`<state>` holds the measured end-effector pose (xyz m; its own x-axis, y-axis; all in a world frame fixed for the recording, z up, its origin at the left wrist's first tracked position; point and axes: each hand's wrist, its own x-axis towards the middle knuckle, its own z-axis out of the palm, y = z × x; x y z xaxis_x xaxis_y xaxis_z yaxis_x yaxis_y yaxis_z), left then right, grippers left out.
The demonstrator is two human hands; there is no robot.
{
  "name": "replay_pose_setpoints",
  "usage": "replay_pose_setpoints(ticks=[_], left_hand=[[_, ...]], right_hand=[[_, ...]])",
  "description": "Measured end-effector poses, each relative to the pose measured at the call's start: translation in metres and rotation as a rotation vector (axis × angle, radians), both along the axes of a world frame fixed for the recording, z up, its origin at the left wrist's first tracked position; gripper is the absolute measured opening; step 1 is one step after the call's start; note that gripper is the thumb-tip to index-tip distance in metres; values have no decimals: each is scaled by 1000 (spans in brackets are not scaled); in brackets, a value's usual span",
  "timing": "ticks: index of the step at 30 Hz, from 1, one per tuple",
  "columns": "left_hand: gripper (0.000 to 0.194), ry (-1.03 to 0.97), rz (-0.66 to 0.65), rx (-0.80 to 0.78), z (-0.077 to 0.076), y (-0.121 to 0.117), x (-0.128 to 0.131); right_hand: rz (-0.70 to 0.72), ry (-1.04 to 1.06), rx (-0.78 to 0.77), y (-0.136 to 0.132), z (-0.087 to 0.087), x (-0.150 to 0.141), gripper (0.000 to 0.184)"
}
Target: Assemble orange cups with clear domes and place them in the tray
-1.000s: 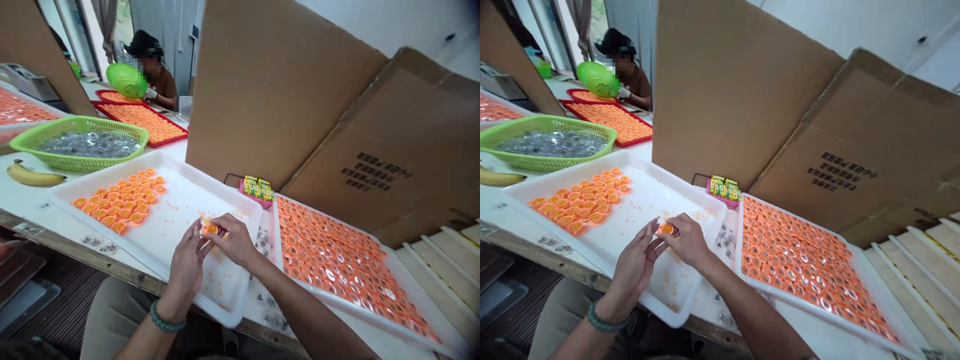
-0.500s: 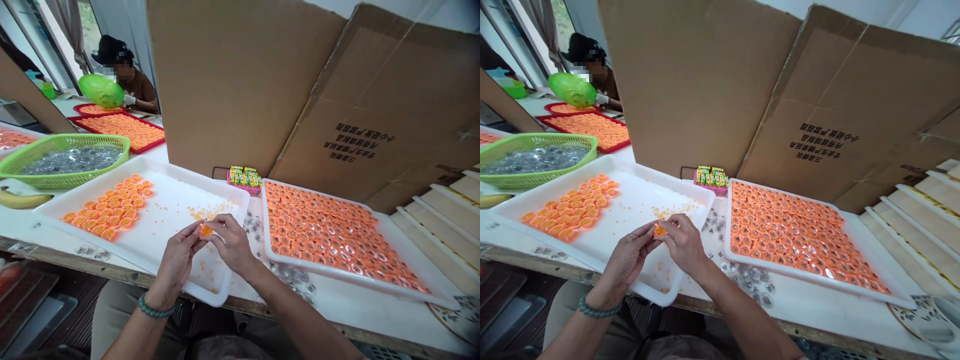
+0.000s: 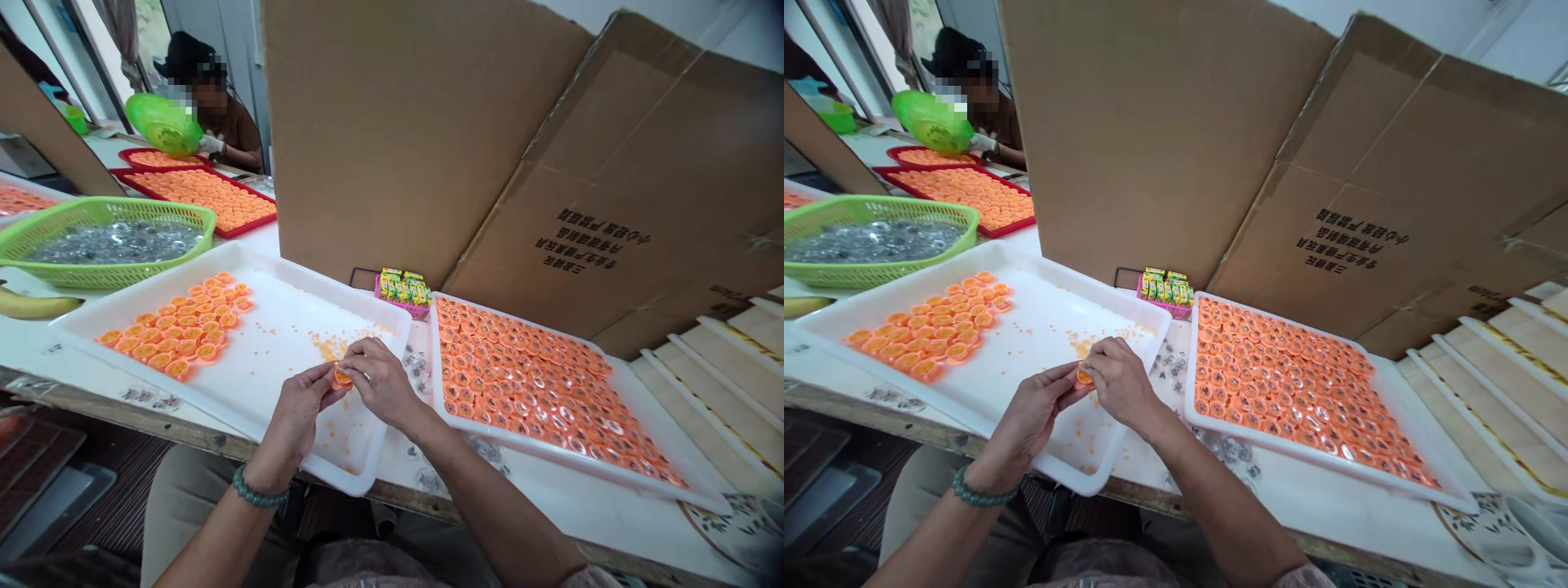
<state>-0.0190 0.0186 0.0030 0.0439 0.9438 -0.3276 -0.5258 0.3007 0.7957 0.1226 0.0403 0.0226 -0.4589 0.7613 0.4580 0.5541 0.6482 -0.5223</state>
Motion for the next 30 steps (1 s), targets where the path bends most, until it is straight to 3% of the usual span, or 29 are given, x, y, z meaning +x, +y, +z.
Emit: replay_pose_setpoints(ticks=[6, 11, 15, 22, 26, 30], left_hand=[[28, 3, -52, 5, -2, -1, -2], [25, 1, -74, -19, 0, -1, -3], [20, -36, -79, -48, 1, 0, -3], [16, -92, -98, -22, 4, 0, -4], [19, -31, -83, 17, 5, -1, -4], [25, 79, -125, 32, 3, -1, -1]], right_hand=[[-7, 55, -49, 4, 2, -3, 16], [-212, 246, -146, 10, 0, 1, 8], [-328, 189, -135, 6, -6, 15, 14], [-249, 183, -115, -26, 0, 33, 22], [-357, -39, -124, -42, -7, 54, 23], [-376, -432, -282, -59, -34, 69, 18]])
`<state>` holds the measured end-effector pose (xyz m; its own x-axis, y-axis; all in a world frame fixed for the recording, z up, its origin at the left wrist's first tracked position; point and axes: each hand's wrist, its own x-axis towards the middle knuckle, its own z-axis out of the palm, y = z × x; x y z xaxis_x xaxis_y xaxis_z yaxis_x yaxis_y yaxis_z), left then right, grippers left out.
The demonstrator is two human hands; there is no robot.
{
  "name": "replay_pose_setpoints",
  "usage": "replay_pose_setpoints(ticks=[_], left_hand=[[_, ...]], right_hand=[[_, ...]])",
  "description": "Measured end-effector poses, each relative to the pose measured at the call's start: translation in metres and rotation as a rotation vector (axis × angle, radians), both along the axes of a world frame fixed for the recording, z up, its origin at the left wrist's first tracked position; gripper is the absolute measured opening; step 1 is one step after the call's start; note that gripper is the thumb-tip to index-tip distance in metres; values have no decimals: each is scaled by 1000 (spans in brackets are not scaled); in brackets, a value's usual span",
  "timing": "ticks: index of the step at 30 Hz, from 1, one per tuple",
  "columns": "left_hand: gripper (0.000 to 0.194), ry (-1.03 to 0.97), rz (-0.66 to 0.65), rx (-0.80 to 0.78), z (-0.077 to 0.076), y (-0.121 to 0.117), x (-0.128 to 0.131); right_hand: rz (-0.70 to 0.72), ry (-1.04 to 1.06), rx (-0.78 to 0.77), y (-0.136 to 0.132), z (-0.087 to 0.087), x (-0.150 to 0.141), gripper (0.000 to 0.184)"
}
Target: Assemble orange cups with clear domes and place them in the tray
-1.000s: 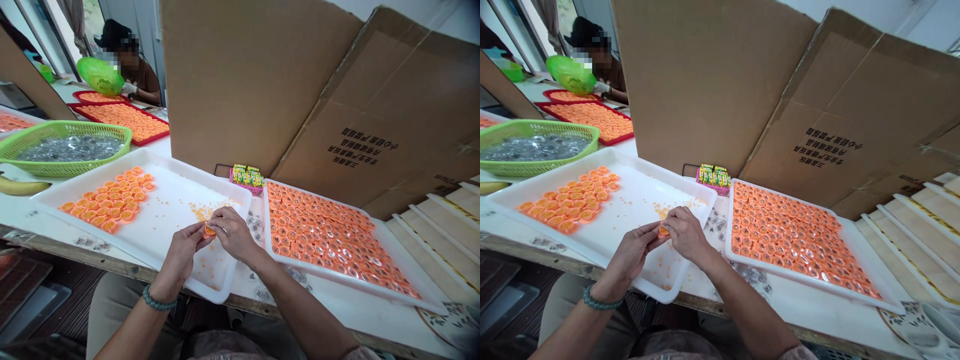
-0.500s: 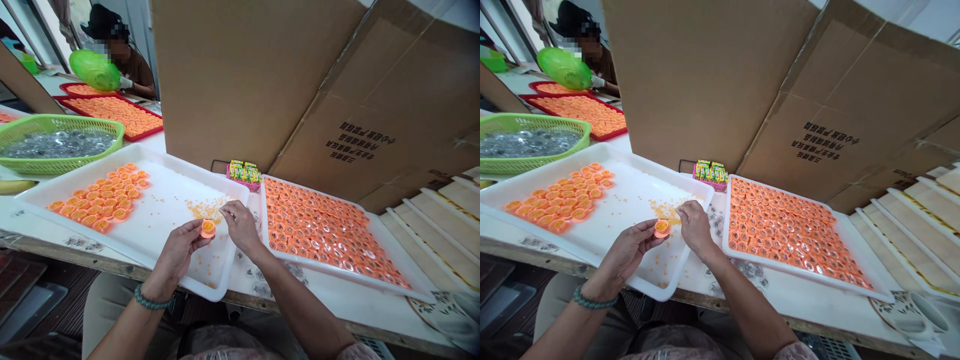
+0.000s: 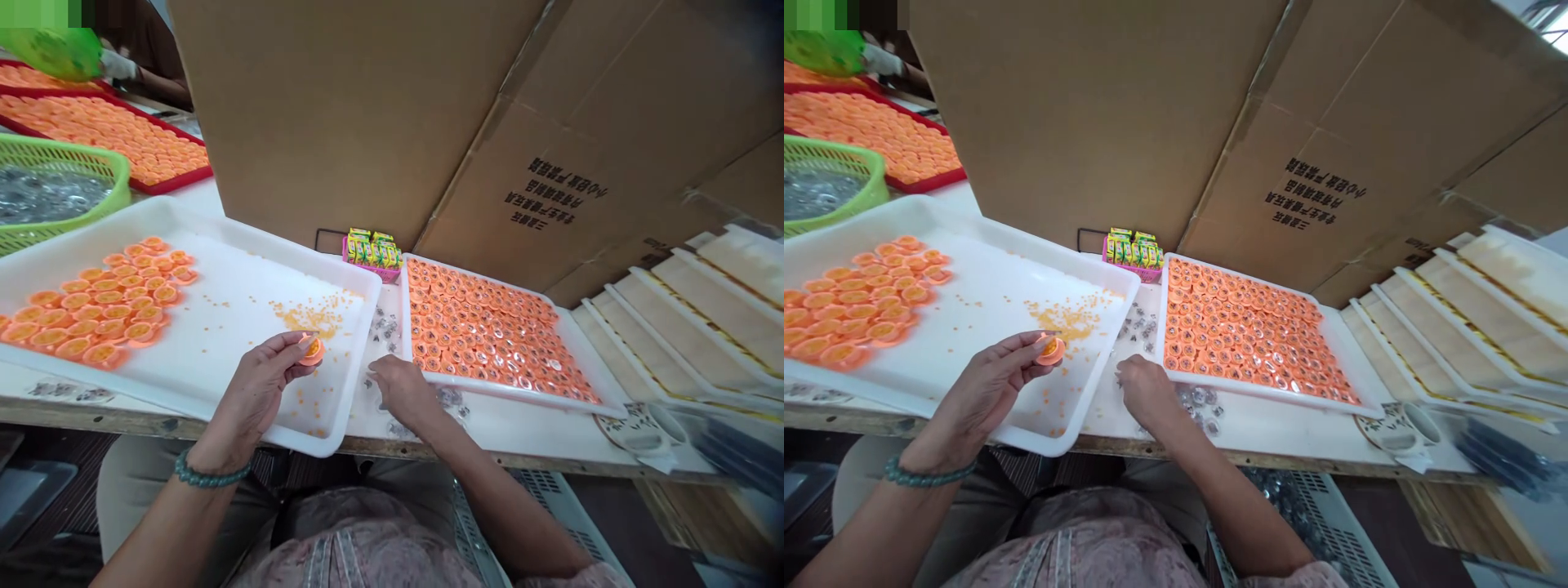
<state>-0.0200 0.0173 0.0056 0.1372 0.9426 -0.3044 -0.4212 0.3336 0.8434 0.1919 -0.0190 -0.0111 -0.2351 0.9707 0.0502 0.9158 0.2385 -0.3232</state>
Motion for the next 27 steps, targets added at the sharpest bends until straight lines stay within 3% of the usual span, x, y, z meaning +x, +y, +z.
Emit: replay_pose_setpoints(ticks=[5, 8, 10, 13, 16, 18, 22, 27], left_hand=[[29, 58, 38, 5, 0, 0, 2], [30, 89, 54, 10, 1, -1, 2], [31, 103, 57, 10, 1, -1, 2], [31, 119, 63, 7, 1, -1, 2], [32, 130, 51, 10, -1, 0, 2], [34, 132, 25, 9, -2, -1, 2], [41, 141, -59, -17, -1, -3, 3], [39, 125, -65, -3, 3, -5, 5]], right_hand=[[90, -243, -12, -14, -29, -8, 21], [100, -278, -27, -17, -39, -11, 24], [75, -204, -34, -18, -45, -9, 26], [-55, 96, -26, -19, -48, -1, 21], [-263, 487, -21, -18, -39, 6, 11], [-321, 667, -29, -16, -26, 8, 10], [-212, 852, -46, -7, 2, 4, 13], [-167, 958, -144, 12, 19, -11, 9]])
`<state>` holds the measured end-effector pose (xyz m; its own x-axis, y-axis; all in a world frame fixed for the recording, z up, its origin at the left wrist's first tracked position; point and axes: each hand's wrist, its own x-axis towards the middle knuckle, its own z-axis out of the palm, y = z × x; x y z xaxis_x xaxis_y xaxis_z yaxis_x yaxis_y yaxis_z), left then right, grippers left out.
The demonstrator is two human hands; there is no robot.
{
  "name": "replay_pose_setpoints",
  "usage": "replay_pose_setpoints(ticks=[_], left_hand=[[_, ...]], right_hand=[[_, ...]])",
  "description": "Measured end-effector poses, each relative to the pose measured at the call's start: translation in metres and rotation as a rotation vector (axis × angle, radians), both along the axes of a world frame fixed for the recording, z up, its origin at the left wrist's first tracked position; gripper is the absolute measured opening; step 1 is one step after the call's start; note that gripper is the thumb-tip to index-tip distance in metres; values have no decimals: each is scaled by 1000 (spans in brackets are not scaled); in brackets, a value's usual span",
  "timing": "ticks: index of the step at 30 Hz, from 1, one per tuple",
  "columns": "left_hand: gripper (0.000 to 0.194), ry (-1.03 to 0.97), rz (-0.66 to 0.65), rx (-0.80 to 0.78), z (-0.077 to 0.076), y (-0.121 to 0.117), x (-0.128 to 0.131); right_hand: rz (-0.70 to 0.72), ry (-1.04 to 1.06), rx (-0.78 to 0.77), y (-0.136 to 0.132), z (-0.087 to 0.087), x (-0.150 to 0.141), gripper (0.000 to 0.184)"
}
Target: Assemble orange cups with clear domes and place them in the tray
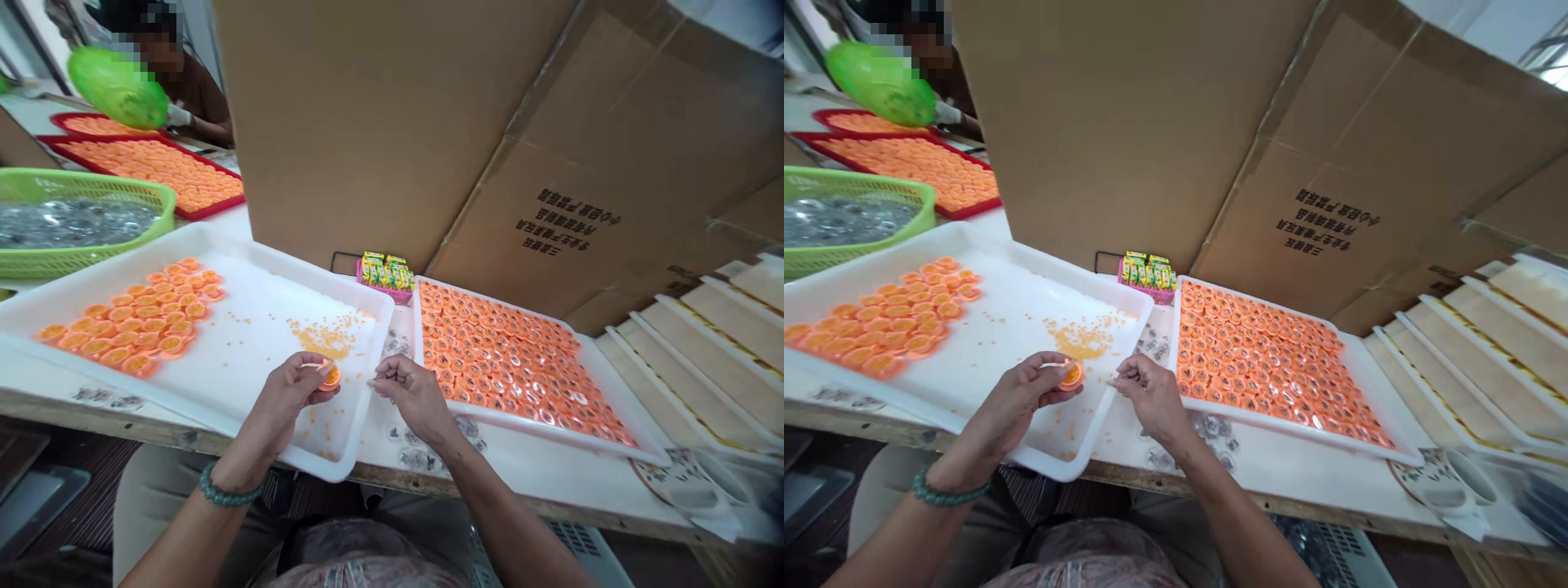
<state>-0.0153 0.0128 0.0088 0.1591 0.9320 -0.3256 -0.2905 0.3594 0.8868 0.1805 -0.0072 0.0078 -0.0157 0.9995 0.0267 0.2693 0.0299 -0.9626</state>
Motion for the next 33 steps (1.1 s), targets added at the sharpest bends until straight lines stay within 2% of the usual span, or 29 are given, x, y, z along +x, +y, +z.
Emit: replay_pose_setpoints(ticks=[3, 9, 14, 18, 24, 33], left_hand=[[37, -9, -40, 6, 1, 0, 1], [46, -8, -82, -9, 1, -1, 0], [49, -42, -125, 2, 1, -1, -1], [47, -51, -147, 2, 2, 0, 0], [50, -52, -104, -47, 5, 0, 1], [45, -61, -114, -18, 3, 0, 0]], right_hand=[[98, -37, -7, 12, 9, -7, 8], [292, -58, -58, 33, 29, -9, 12], [410, -18, -187, 46, 27, -12, 15], [357, 40, -199, 49, 18, -20, 17], [275, 140, -207, 49, 9, -25, 20], [169, -46, -71, 42, 17, -36, 10]])
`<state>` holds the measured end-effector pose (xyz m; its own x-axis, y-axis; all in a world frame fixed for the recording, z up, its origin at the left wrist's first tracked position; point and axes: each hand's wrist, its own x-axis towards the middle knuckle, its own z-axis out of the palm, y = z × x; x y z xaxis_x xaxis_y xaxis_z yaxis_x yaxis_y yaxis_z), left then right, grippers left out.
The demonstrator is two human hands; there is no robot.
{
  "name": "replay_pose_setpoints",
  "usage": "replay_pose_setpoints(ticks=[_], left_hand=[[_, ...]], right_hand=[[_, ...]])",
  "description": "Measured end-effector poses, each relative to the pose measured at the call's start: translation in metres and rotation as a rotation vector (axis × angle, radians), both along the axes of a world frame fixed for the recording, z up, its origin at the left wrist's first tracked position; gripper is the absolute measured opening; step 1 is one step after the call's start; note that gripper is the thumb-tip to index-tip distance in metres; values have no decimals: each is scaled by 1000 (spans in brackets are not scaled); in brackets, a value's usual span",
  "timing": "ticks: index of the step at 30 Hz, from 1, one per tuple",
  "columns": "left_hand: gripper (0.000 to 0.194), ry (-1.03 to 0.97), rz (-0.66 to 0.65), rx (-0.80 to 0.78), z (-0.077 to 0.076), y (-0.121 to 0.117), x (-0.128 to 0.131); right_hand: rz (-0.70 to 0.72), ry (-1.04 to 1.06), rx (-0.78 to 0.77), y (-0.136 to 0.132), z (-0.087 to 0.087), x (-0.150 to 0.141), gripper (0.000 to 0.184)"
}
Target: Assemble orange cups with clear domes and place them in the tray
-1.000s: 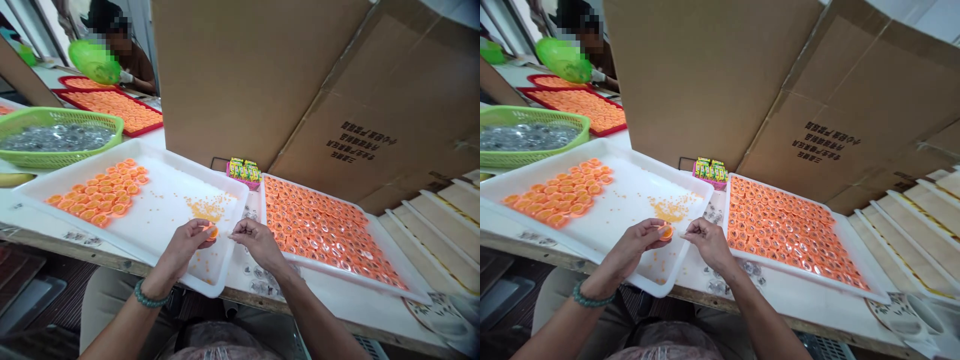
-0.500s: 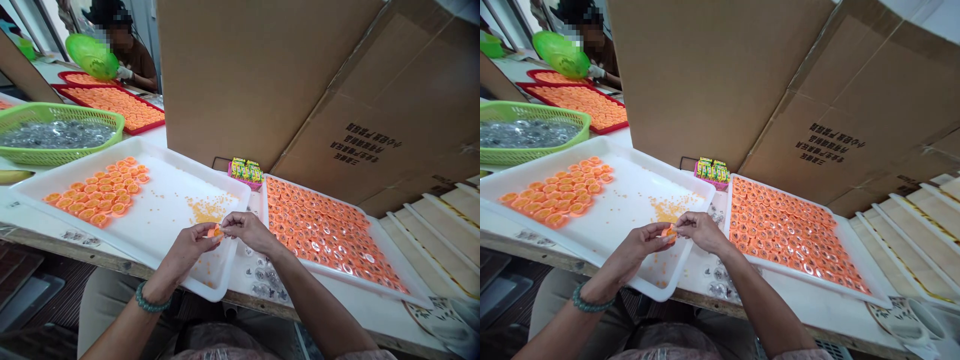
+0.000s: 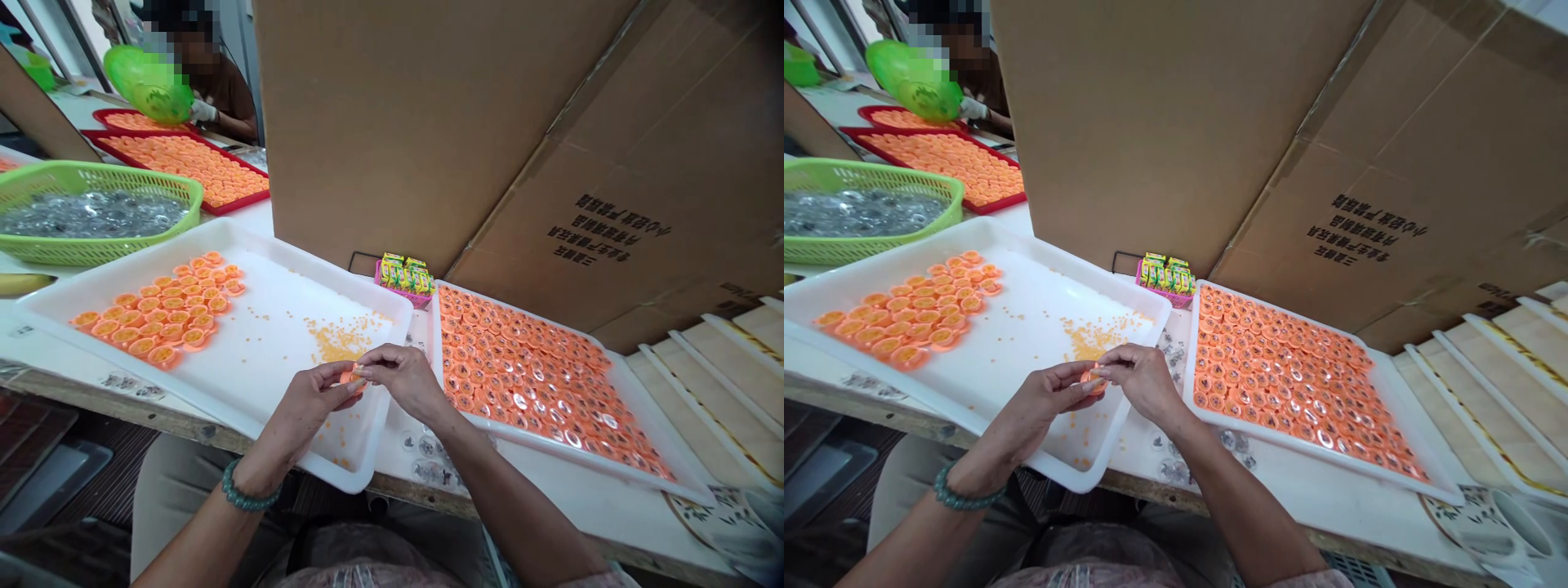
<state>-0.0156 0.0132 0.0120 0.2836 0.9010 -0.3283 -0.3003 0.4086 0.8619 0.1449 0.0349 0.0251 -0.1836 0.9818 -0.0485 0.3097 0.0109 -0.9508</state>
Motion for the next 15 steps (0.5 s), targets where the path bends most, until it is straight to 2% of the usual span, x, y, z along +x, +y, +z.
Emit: replay_pose_setpoints(ticks=[9, 13, 15], left_hand=[[43, 7, -22, -10, -2, 0, 0], [43, 15, -30, -2, -3, -2, -1], [45, 16, -33, 6, -2, -2, -2]], right_hand=[[-80, 72, -28, -10, 3, -2, 9], [-92, -29, 138, -14, 6, -3, 3], [-62, -97, 236, -15, 7, -3, 6]])
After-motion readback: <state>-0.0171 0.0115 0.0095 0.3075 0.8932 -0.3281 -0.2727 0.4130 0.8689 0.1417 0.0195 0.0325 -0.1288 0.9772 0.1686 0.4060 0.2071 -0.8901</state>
